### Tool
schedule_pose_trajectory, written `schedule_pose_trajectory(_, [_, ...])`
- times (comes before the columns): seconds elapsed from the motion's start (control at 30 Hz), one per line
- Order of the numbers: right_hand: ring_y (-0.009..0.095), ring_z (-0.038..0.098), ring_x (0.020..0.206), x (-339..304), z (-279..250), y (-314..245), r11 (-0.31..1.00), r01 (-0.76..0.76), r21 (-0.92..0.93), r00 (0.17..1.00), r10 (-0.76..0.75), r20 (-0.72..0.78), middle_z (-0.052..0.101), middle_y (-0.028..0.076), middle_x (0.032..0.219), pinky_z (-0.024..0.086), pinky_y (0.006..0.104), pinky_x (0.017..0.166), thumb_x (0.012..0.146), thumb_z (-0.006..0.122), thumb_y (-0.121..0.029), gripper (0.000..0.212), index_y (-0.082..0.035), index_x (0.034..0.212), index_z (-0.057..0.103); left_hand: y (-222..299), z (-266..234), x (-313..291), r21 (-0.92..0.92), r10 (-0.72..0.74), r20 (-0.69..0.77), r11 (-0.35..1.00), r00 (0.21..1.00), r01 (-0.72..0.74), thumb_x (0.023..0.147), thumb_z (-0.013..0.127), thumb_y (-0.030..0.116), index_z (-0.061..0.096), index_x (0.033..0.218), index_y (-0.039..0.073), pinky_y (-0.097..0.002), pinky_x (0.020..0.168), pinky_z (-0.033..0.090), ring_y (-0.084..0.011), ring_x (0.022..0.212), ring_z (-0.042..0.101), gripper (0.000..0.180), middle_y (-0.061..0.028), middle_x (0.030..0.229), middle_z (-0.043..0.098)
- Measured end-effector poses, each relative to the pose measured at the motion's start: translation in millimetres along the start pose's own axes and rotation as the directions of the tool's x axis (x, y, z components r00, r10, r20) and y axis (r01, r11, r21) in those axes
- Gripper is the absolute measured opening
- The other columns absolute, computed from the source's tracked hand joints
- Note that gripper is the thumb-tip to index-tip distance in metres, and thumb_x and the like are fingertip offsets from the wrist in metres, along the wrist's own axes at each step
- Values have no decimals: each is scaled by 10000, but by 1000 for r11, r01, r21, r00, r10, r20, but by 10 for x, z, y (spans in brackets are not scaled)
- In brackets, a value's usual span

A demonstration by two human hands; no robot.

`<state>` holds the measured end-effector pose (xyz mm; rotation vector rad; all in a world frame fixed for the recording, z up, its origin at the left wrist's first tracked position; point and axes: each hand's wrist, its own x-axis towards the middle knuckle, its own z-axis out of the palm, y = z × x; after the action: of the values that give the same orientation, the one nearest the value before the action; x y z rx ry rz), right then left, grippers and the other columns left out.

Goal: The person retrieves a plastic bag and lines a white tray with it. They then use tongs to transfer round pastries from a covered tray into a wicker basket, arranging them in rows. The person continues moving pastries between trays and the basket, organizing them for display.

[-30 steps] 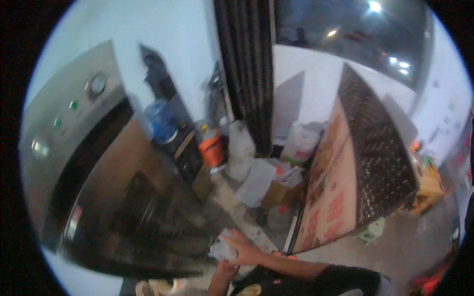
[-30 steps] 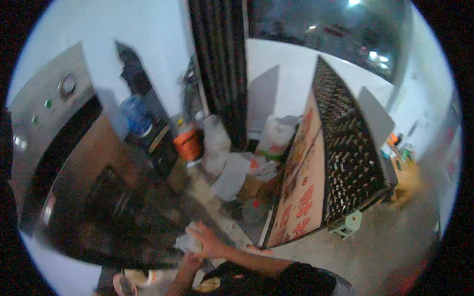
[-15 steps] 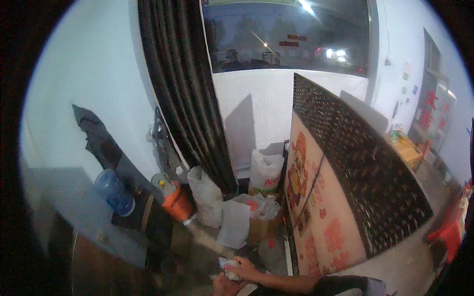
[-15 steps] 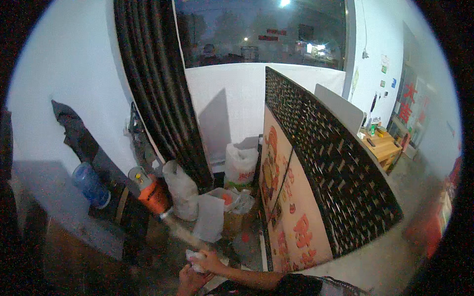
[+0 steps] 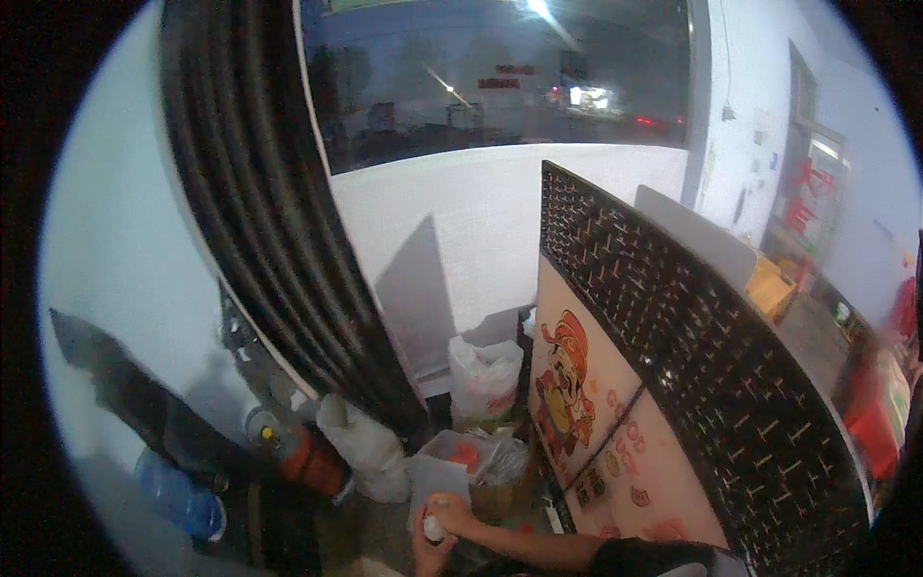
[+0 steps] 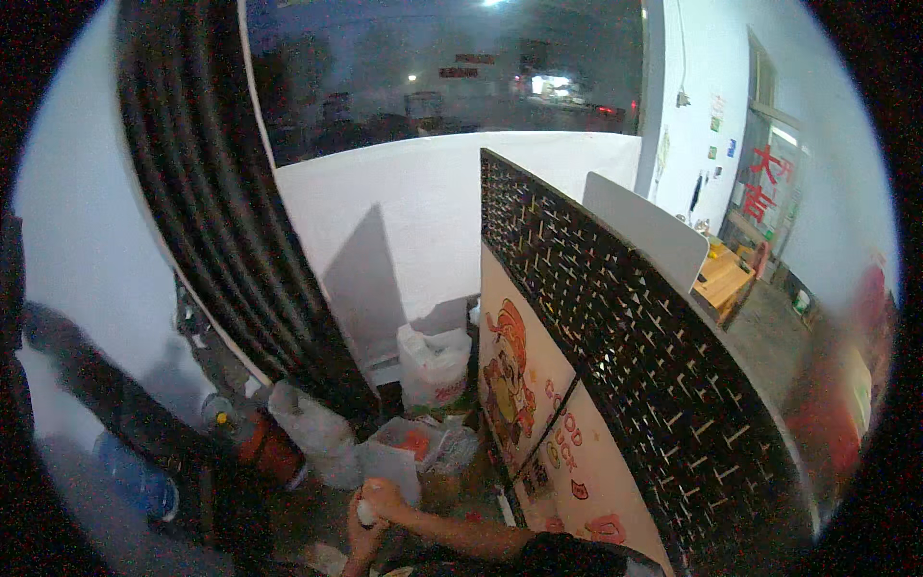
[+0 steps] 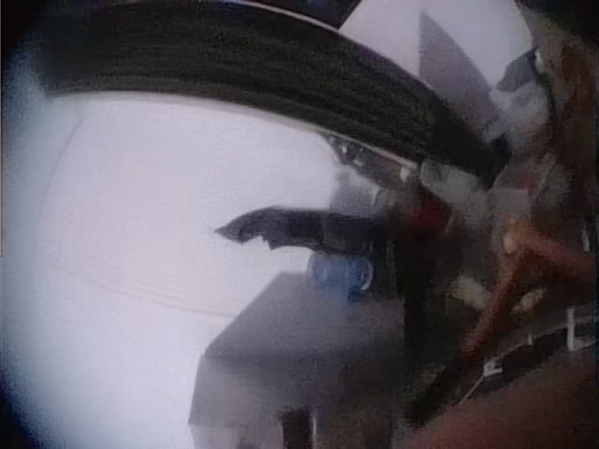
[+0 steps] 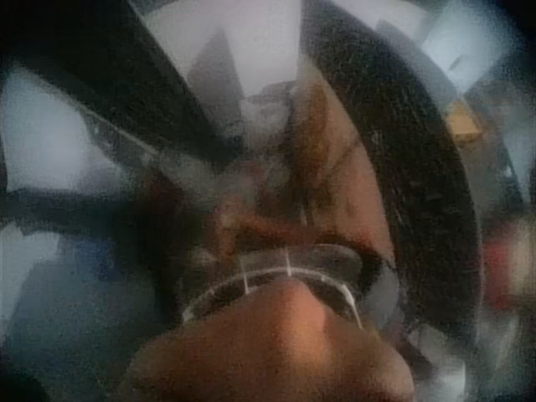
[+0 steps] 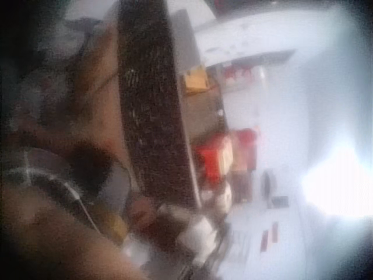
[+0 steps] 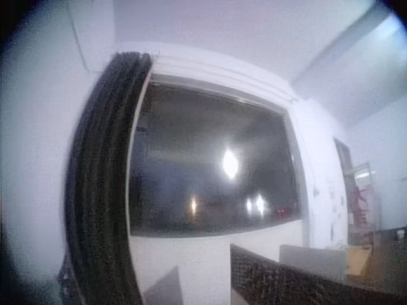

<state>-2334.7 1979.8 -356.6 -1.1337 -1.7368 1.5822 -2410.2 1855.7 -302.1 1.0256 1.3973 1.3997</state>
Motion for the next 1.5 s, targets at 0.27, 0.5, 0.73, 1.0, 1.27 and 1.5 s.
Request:
schedule_pose_trajectory(0.27, [392, 663, 891, 782, -553, 68, 573, 145, -806, 854, -484, -191, 692, 156, 946, 519, 516, 755, 909, 561, -217, 181, -94, 928, 692, -345, 63, 1196, -120, 127, 272, 988, 954, -97, 945, 714, 201, 281, 1557, 1, -392, 1078, 446, -254, 1328, 493, 776, -154, 1489, 452])
schedule_pose_trajectory(0.5, [300, 574, 1169, 1493, -248, -820, 982, 24, 187, 965, 25, -261, 612, 167, 1177, 429, 415, 1001, 1060, 440, -535, 585, -14, 1268, 606, -310, -804, 2106, -131, -215, 151, 963, 965, 235, 986, 651, 187, 555, 1327, -18, -368, 961, 528, -200, 1130, 638, 409, -101, 1210, 666])
schedule_pose_trajectory(0.73, [189, 571, 1178, 1552, 6, -696, 941, -335, -54, 907, 307, -287, 603, 110, 1267, 460, 342, 921, 1050, 519, -478, 550, -40, 1379, 566, -759, -2107, 3295, -480, -521, -330, 811, 787, 335, 977, 661, 265, 550, 1294, -41, -369, 748, 594, -251, 919, 696, 455, -147, 1160, 661])
schedule_pose_trajectory(1.0, [218, 652, 931, 859, -208, -33, 847, -485, 218, 752, 531, -391, 591, 124, 1192, 529, 335, 748, 981, 644, -470, 596, -17, 1361, 566, -1455, -3230, 4620, 165, -474, -596, 718, 648, 677, 823, 790, 460, 492, 1443, -4, -426, 692, 583, -339, 801, 711, 829, -239, 1153, 679])
schedule_pose_trajectory(1.27, [186, 692, 962, 100, -71, 191, 783, -571, 245, 677, 618, -399, 713, 98, 1082, 540, 321, 796, 977, 670, -306, 392, -41, 1266, 658, -2543, -2388, 3307, 44, -805, 2, 592, 593, 805, 928, 588, 316, 628, 1151, 10, -405, 637, 566, -246, 750, 617, 380, -93, 931, 624])
schedule_pose_trajectory(1.5, [247, 715, 960, -1449, 179, 850, 669, -724, 169, 438, 635, -636, 736, 142, 1051, 549, 395, 835, 960, 642, -370, 426, -71, 1262, 668, -2672, -1664, 2181, 639, -920, 387, 314, 59, 703, 953, 597, 383, 598, 1193, 22, -479, 691, 539, -299, 776, 627, 434, -111, 934, 624])
